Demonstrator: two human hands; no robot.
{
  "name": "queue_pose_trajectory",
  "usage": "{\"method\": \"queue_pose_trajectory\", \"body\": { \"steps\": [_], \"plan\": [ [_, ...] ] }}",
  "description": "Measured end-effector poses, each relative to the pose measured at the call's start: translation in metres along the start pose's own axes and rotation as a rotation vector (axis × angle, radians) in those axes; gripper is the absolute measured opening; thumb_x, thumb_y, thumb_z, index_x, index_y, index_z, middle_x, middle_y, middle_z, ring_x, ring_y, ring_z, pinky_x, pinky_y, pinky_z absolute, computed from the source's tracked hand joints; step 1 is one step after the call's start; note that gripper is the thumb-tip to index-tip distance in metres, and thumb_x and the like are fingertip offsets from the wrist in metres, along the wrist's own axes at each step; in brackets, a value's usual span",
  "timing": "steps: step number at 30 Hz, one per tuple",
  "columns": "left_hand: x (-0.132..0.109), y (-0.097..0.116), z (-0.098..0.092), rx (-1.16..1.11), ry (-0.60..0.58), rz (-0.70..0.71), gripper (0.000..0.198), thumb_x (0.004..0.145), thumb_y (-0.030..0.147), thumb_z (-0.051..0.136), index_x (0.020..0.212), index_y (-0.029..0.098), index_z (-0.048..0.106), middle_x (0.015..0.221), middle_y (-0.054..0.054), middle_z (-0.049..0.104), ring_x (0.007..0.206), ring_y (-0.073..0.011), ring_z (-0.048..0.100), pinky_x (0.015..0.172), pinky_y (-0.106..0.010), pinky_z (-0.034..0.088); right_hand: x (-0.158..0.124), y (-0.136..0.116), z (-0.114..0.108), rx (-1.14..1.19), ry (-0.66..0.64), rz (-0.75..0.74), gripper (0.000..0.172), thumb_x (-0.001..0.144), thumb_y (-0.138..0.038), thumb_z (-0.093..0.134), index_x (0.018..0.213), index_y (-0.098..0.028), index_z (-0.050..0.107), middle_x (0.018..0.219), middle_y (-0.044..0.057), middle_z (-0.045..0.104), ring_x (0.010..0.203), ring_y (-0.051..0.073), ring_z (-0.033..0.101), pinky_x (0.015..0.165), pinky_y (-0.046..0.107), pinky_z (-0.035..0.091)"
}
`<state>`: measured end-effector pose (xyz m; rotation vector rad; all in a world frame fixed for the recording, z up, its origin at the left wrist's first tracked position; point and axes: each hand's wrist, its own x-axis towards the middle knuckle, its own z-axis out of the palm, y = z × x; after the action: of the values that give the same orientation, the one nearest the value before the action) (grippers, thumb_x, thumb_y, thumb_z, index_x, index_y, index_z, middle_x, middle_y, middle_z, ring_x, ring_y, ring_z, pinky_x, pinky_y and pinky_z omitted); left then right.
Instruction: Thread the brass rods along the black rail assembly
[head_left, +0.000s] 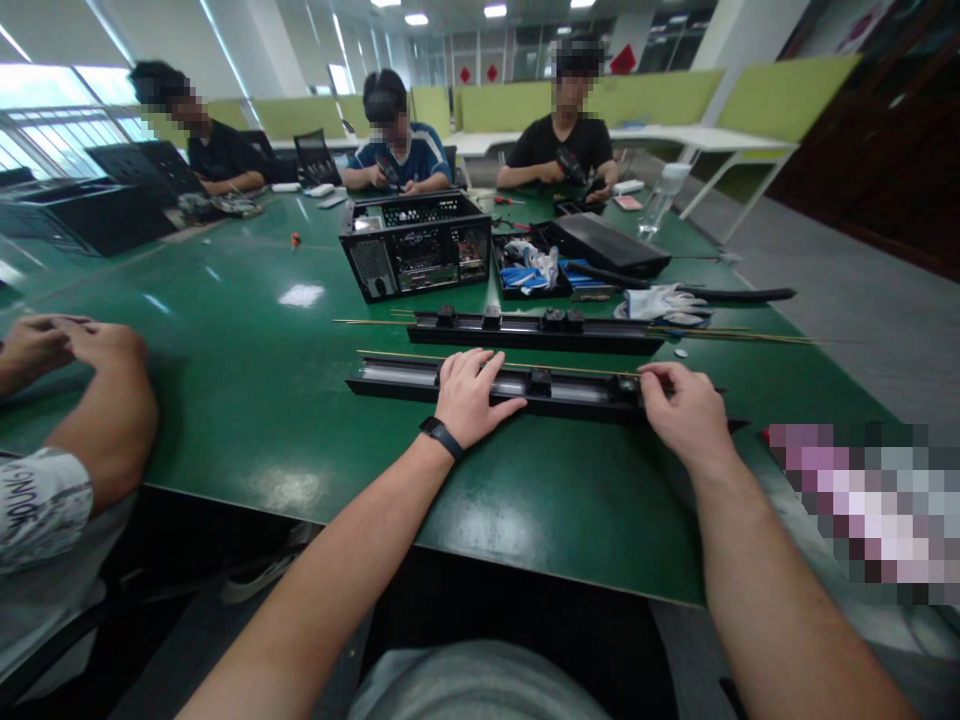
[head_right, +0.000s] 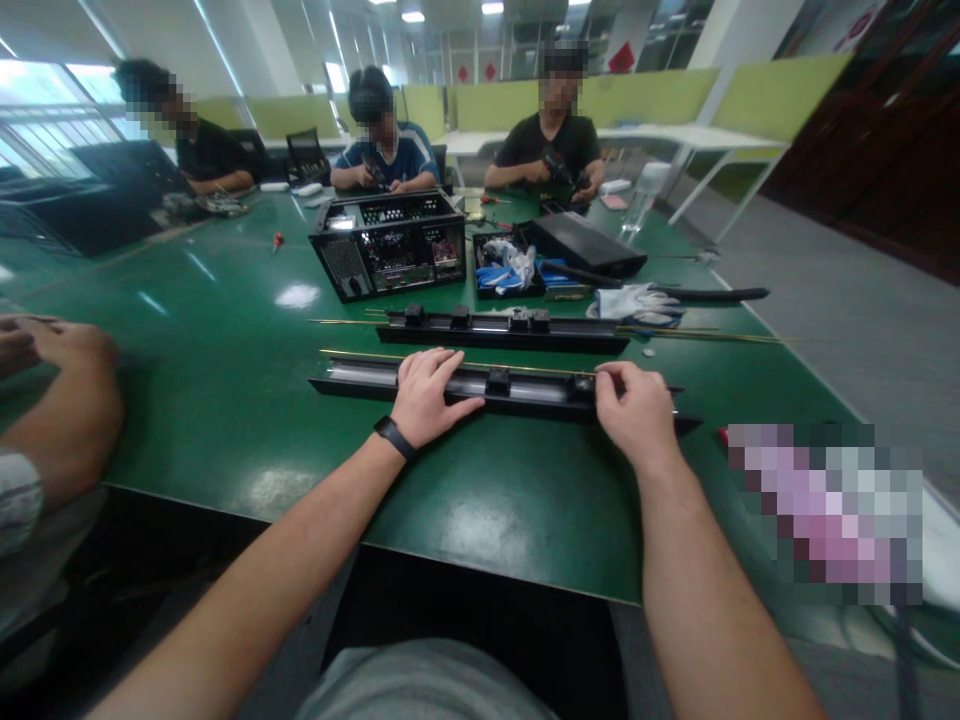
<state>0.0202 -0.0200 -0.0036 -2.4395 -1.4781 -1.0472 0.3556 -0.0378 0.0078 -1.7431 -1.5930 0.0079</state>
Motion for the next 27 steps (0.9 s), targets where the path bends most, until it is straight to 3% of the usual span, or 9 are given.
{"method": "queue_pose_trajectory", "body": {
  "steps": [3,9,27],
  "plan": [
    [0.0001,0.0002,-0.0009,-0.004,-0.002,-0.002,0.071,0.087,0.057,0.086,0.144,0.02,0.066,0.144,-0.016,0.068,0.14,-0.0359,0.059,0.123,-0.053,0.037,-0.0002,0.001,-0.0022,0.044,-0.044,-0.022,0.035,0.09,-0.04,0.057,0.112,-0.023,0.079,0.099,0.012,0.077,0.099,0.032,0.067,0.091,0.047,0.052],
    [0.0006,0.0006,-0.0007,-0.003,-0.005,-0.005,0.071,0.087,0.058,0.086,0.144,0.02,0.066,0.143,-0.017,0.068,0.14,-0.036,0.059,0.124,-0.053,0.037,0.0012,0.0035,-0.0037,0.012,-0.122,-0.168,0.038,0.088,-0.048,0.061,0.111,-0.023,0.078,0.106,0.013,0.078,0.102,0.035,0.067,0.094,0.051,0.052],
    [0.0003,0.0022,-0.0006,0.007,-0.006,-0.024,0.069,0.086,0.057,0.086,0.143,0.022,0.067,0.142,-0.015,0.069,0.137,-0.0359,0.06,0.122,-0.053,0.037,0.0008,0.0035,-0.0027,0.044,-0.145,-0.227,0.039,0.092,-0.05,0.061,0.115,-0.024,0.078,0.106,0.013,0.077,0.104,0.034,0.065,0.096,0.051,0.051]
  ]
}}
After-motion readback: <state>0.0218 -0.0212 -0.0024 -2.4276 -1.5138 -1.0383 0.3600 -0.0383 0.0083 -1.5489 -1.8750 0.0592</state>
